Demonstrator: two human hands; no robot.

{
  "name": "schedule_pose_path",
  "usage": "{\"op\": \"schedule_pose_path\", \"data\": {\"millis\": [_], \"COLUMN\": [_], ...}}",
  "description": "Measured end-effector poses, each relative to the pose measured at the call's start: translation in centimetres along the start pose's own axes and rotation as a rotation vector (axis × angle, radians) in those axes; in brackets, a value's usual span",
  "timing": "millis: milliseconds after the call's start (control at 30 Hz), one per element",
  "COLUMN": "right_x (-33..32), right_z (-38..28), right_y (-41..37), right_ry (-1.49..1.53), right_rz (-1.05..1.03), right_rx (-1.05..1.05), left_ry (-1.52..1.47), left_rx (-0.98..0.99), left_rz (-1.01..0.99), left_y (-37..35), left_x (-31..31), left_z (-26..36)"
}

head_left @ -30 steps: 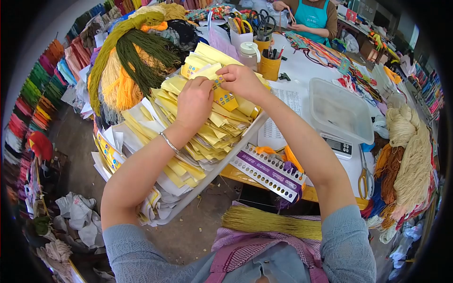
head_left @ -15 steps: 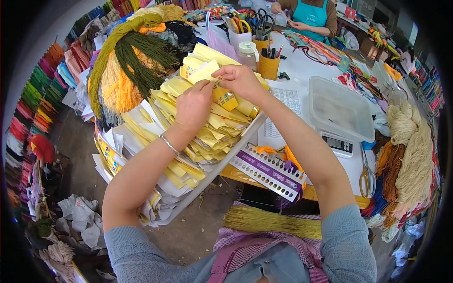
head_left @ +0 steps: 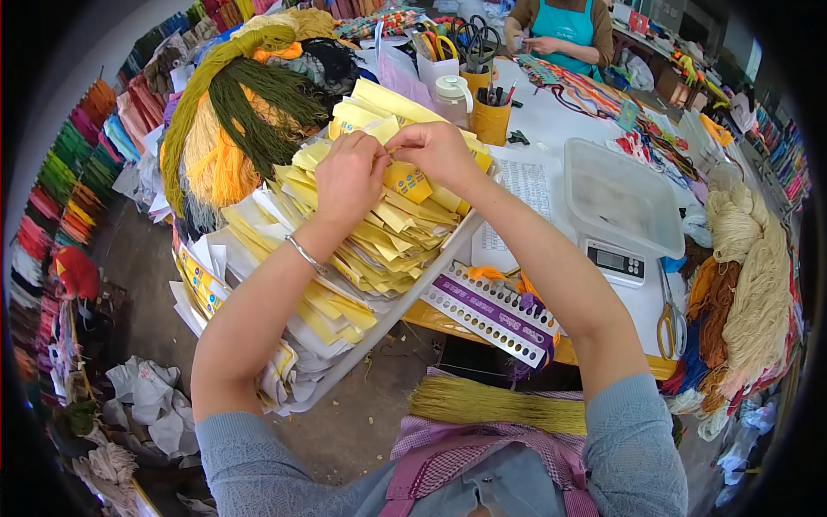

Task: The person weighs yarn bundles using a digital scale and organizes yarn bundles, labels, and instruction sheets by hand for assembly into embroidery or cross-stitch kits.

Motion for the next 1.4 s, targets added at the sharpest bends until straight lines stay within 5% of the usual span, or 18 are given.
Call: {"op": "schedule_pose_path", "data": {"millis": [200,267,600,1200,1400], "right_x": [-0.1,0.2,-0.2,0.4,1.1], "right_z": [0.0,0.7,-0.8,-1.1,-0.9], "right_y": [-0.4,-0.6,-0.7,-0.5,-0.3], "right_ry": [-0.1,0.076,-0.108,-0.365,-0.458], "right_rz": [0.014,0.033,0.029,-0.209,-0.248], "right_rx": [-0.035,-0.04,-0.041,0.021,-0.142], "left_ry": [-0.099,-0.128,-0.429,-0.166,-0.099], "left_rx": [-0.031,-0.137,-0.428,0.016,0.178], "left_rz": [-0.066,-0.118,-0.214,-0.041,-0.045], "left_y": [-0.1,-0.2,-0.2,0.2,2.4], "left_x": [0.3,0.9,2.8,-0.7,-6.6], "left_z": [-0.2,-1.0,-4.2,0.6,3.8]}}
Point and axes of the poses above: each hand's wrist, its own y-axis towards the middle knuckle, its own x-axis out of the palm, z = x × y, the point moved 10 cm from there along y, towards the middle knuckle, and after that the axes turned 12 degrees about -x, right-handed, at the moved point
